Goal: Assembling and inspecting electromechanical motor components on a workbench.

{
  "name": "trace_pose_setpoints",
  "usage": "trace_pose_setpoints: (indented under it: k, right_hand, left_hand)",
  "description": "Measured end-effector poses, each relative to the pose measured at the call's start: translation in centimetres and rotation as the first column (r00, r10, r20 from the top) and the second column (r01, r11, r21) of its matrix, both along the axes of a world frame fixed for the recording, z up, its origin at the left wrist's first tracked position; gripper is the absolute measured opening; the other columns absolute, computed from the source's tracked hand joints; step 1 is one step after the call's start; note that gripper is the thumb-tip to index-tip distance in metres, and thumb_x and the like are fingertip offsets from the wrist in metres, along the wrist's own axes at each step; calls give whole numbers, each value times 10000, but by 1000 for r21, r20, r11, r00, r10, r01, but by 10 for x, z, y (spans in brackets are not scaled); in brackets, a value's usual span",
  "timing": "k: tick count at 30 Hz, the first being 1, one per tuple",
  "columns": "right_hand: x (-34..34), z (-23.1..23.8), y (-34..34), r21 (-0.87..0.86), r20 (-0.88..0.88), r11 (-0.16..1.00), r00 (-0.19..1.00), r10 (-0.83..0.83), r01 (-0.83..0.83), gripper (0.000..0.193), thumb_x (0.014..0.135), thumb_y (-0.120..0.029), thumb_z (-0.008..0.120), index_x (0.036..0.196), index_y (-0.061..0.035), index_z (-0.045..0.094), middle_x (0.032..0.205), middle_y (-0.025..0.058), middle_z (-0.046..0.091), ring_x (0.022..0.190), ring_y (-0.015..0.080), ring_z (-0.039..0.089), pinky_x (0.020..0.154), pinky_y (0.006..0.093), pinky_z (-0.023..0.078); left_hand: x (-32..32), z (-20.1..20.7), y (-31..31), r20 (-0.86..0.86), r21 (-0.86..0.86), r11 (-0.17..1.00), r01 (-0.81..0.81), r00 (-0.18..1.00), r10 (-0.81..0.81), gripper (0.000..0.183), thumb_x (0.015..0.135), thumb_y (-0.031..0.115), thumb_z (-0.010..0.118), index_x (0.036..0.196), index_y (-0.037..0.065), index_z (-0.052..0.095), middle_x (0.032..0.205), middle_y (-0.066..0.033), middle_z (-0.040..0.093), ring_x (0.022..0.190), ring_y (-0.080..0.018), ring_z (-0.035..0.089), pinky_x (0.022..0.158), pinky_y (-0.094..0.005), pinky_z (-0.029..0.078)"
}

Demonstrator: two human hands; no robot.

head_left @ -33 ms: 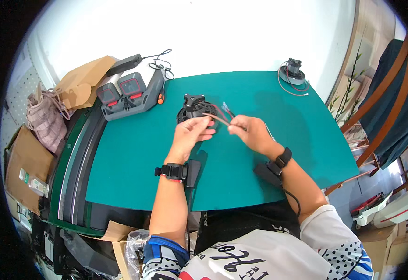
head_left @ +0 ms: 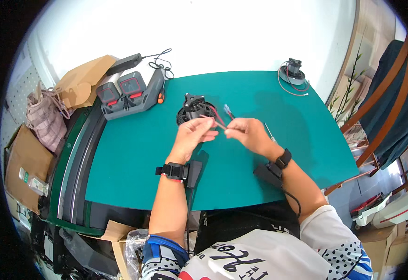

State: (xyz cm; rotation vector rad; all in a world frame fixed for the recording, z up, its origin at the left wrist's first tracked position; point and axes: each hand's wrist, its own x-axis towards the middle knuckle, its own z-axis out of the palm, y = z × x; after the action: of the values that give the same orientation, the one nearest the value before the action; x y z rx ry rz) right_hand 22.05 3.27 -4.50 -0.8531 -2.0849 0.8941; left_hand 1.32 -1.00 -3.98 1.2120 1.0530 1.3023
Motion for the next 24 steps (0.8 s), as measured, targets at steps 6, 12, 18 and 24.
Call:
trace_pose_setpoints:
  k: [6, 12, 18, 24]
  right_hand:
    - [-23, -23, -10, 168, -73, 977, 987, 144, -130, 210, 835, -274, 682, 879, -69, 695, 827, 135, 677, 730, 285, 653, 647, 355, 497]
    - [2, -24, 12, 398, 199, 916, 972, -128, 40, 209, 871, -305, 619, 836, -110, 685, 791, 92, 593, 779, 284, 604, 682, 402, 495]
    - [5, -15, 8, 514, 25, 852, 992, -124, 93, 105, 834, -207, 668, 812, -105, 663, 939, 84, 584, 936, 267, 557, 765, 390, 475]
    - [10, -4, 7, 263, 46, 965, 999, 1, -13, 175, 817, -238, 706, 803, -75, 644, 797, 75, 602, 818, 248, 578, 723, 369, 465]
  left_hand:
    - [3, -14, 6, -56, -21, 982, 190, 980, -191, 327, 923, 258, 626, 1136, 9, 634, 997, -67, 674, 848, -129, 651, 771, -280, 540]
    - [-6, -8, 7, -33, -54, 998, 45, 998, -46, 243, 883, 232, 681, 986, 16, 640, 910, -78, 666, 795, -174, 667, 743, -305, 558]
    - [-5, -11, 7, 78, -11, 993, 115, 990, -114, 173, 903, 188, 649, 937, 30, 585, 973, -114, 661, 908, -231, 674, 800, -354, 564]
    - [-6, -12, 5, 152, 25, 974, 224, 962, -226, 149, 943, 188, 584, 993, 49, 580, 1055, -126, 650, 977, -224, 656, 856, -367, 540]
